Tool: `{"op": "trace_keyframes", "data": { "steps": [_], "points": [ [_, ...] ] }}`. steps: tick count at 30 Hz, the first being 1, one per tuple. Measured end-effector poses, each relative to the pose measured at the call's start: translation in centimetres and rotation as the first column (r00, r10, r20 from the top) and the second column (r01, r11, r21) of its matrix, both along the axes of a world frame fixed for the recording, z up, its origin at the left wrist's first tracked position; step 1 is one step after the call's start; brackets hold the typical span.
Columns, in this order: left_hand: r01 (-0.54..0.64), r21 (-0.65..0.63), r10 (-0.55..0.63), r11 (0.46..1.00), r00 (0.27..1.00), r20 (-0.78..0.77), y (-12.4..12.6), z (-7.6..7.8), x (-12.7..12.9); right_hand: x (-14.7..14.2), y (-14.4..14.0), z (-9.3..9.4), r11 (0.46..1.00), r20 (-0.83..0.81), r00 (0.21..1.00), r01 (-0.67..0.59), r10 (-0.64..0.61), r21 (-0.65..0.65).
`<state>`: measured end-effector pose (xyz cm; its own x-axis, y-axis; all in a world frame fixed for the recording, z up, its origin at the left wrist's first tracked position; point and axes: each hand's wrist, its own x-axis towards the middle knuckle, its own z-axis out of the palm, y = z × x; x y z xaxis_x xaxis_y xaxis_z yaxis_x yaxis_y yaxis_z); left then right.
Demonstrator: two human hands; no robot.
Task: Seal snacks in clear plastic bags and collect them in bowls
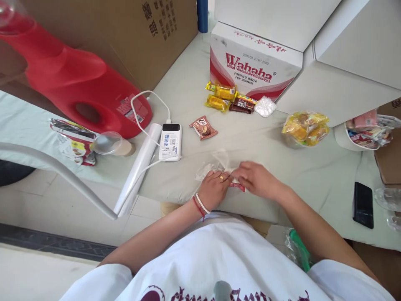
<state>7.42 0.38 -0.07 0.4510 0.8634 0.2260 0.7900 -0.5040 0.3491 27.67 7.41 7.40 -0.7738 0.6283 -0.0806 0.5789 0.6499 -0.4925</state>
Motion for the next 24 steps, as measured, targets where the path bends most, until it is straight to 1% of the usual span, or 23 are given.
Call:
{"op": "trace_keyframes", "data": {
  "steps": [1, 3, 4, 5, 6, 7, 9, 10, 11, 12, 13, 15, 16, 17, 18, 20, 22, 23, 24],
  "points": [
    [0.008, -0.005, -0.008, 1.0, 0.999, 0.05, -0.3, -0.2, -0.4, 0.2, -1.3, -0.5, 0.999, 0.052, 0.998, -0.04, 0.039, 0.016],
    [0.025, -0.025, -0.02, 0.999, 0.98, 0.198, -1.0, -0.4, -1.7, 0.3, -3.3, -1.7, 0.996, 0.138, 0.989, -0.064, 0.057, 0.053],
    [0.014, -0.042, -0.001, 0.999, 0.957, 0.289, -1.4, -0.4, -2.4, 0.4, -4.1, -2.4, 0.995, 0.16, 0.986, -0.06, 0.048, 0.073],
    [-0.024, -0.063, 0.046, 0.998, 0.924, 0.381, -1.8, -0.2, -3.0, 0.4, -4.6, -3.0, 0.995, 0.171, 0.985, -0.054, 0.038, 0.089],
    [-0.095, -0.084, 0.123, 0.992, 0.879, 0.461, -2.1, 0.1, -3.6, 0.4, -5.1, -3.5, 0.994, 0.176, 0.984, -0.047, 0.029, 0.1],
    [-0.19, -0.1, 0.214, 0.977, 0.825, 0.522, -2.3, 0.5, -4.0, 0.4, -5.4, -3.9, 0.993, 0.175, 0.984, -0.037, 0.018, 0.108],
    [-0.387, -0.111, 0.376, 0.915, 0.723, 0.579, -2.1, 1.3, -4.2, 0.4, -5.8, -4.3, 0.994, 0.163, 0.986, -0.005, -0.014, 0.112],
    [-0.456, -0.11, 0.431, 0.883, 0.699, 0.571, -1.8, 1.6, -4.0, 0.4, -6.0, -4.3, 0.994, 0.155, 0.988, 0.011, -0.028, 0.11],
    [-0.5, -0.112, 0.476, 0.859, 0.698, 0.535, -1.4, 1.9, -3.7, 0.4, -6.1, -4.2, 0.994, 0.145, 0.988, 0.027, -0.043, 0.108],
    [-0.519, -0.127, 0.512, 0.845, 0.718, 0.472, -0.9, 2.0, -3.5, 0.4, -6.1, -4.1, 0.994, 0.135, 0.989, 0.042, -0.056, 0.101],
    [-0.519, -0.155, 0.535, 0.841, 0.75, 0.388, -0.5, 2.0, -3.2, 0.5, -6.2, -3.9, 0.994, 0.123, 0.99, 0.057, -0.068, 0.089],
    [-0.492, -0.242, 0.541, 0.836, 0.81, 0.225, 0.1, 2.1, -3.1, 0.7, -6.2, -3.7, 0.995, 0.084, 0.993, 0.085, -0.089, 0.047],
    [-0.47, -0.295, 0.533, 0.832, 0.825, 0.188, 0.1, 2.2, -3.2, 0.8, -6.3, -3.7, 0.995, 0.054, 0.994, 0.096, -0.097, 0.021],
    [-0.444, -0.351, 0.528, 0.825, 0.827, 0.193, 0.0, 2.4, -3.3, 0.9, -6.3, -3.7, 0.995, 0.019, 0.994, 0.104, -0.104, -0.004],
    [-0.415, -0.407, 0.532, 0.814, 0.814, 0.235, -0.2, 2.8, -3.3, 0.9, -6.4, -3.8, 0.994, -0.017, 0.994, 0.108, -0.108, -0.026],
    [-0.327, -0.525, 0.557, 0.786, 0.742, 0.372, -0.6, 3.7, -3.0, 0.9, -6.6, -4.0, 0.992, -0.079, 0.99, 0.112, -0.116, -0.052],
    [-0.159, -0.618, 0.539, 0.77, 0.68, 0.497, -0.7, 4.5, -1.9, 0.8, -6.9, -4.2, 0.989, -0.117, 0.984, 0.13, -0.137, -0.068],
    [-0.066, -0.632, 0.499, 0.772, 0.679, 0.539, -0.5, 4.8, -1.0, 0.7, -7.0, -4.3, 0.986, -0.132, 0.979, 0.145, -0.154, -0.077],
    [0.002, -0.619, 0.44, 0.785, 0.701, 0.561, -0.3, 4.8, 0.0, 0.8, -7.2, -4.2, 0.983, -0.148, 0.974, 0.158, -0.17, -0.09]
  ]
}}
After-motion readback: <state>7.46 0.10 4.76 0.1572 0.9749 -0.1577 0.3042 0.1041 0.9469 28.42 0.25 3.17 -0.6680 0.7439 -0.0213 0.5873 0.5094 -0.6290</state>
